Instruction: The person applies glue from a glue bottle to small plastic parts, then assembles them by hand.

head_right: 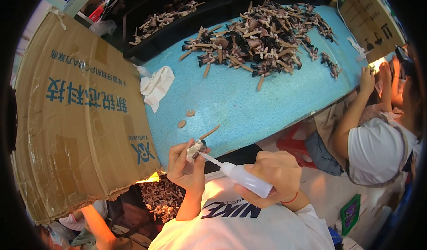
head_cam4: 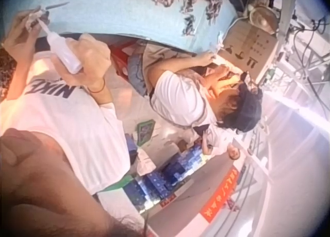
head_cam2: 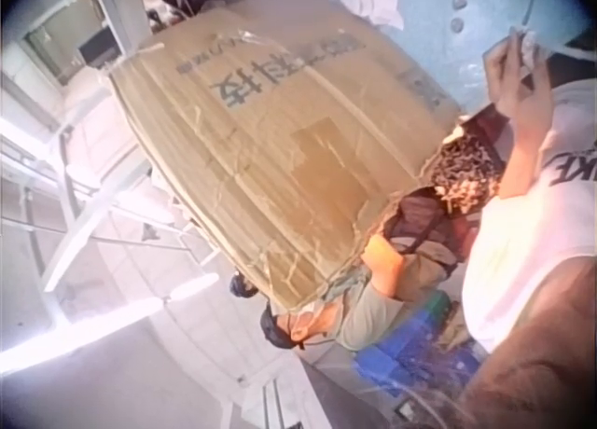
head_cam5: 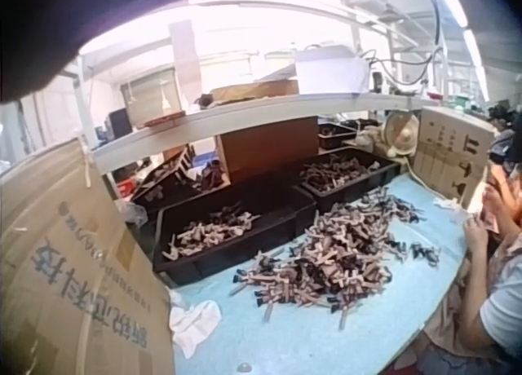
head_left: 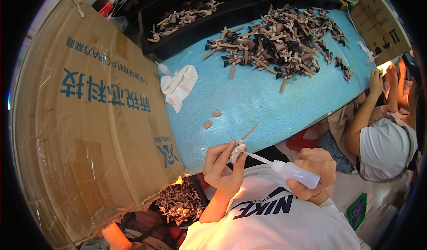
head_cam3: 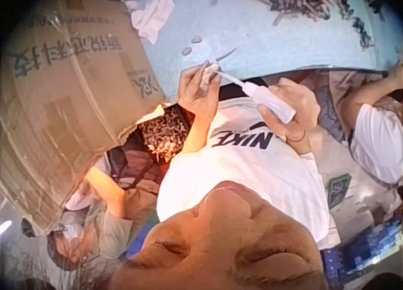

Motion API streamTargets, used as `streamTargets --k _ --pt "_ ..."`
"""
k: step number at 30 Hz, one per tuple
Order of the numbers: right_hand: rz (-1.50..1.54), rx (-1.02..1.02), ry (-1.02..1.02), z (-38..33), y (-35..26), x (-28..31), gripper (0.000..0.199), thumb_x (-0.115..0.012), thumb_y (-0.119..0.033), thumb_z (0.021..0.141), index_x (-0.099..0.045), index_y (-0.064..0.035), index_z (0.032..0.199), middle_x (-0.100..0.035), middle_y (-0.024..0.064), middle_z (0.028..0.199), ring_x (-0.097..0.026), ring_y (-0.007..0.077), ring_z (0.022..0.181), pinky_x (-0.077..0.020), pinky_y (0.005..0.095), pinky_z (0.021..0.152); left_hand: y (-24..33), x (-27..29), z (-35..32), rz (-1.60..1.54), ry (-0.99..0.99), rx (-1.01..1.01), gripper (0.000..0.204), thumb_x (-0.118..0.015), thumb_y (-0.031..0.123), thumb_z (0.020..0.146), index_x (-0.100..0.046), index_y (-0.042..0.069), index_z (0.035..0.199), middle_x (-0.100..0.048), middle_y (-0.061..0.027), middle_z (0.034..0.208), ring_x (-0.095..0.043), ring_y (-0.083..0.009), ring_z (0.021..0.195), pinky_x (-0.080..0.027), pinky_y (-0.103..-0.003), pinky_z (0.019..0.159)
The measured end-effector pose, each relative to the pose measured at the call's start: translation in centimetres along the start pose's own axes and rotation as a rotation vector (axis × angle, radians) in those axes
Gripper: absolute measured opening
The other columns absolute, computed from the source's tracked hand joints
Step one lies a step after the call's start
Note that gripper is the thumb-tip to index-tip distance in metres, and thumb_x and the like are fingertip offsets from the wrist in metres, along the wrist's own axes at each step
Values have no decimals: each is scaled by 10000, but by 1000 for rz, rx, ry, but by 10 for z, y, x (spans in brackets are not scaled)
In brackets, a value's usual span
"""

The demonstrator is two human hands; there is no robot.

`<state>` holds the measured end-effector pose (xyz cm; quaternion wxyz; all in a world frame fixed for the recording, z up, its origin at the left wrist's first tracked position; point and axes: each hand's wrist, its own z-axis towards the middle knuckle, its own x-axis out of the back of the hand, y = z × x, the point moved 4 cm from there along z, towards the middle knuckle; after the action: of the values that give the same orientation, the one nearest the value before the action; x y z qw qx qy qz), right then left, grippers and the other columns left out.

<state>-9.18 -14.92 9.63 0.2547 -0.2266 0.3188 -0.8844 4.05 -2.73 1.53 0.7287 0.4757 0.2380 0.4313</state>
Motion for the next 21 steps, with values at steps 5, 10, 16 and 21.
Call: streamTargets --k 5,10,16,21 --pt "17 16 -28 1 1 0 343 -753 -63 597 -557 10 868 -498 63 510 -414 168 361 -274 249 340 -1 1 -1 -23 2 25 291 -623 -47 771 -589 -67 1059 -517 -124 953 -609 -204 800 -579 -322 674" --pt "55 14 14 -1 2 3 352 -754 -59 600 -556 16 880 -498 64 515 -426 170 366 -276 250 341 -1 0 -1 -29 41 43 341 -663 -76 710 -610 -51 1046 -553 -114 915 -595 -176 780 -527 -277 663" --pt "15 16 -6 -1 3 3 349 -746 -54 613 -550 29 889 -489 63 511 -433 174 368 -276 253 345 3 1 1 -19 68 35 394 -701 -107 650 -632 -33 1031 -590 -103 870 -576 -146 755 -468 -228 656" --pt "15 20 -28 -2 3 3 349 -751 -62 615 -548 30 884 -494 66 514 -438 175 368 -277 255 345 4 2 0 -30 62 51 390 -699 -109 652 -633 -34 1029 -586 -99 873 -566 -135 745 -461 -224 652"
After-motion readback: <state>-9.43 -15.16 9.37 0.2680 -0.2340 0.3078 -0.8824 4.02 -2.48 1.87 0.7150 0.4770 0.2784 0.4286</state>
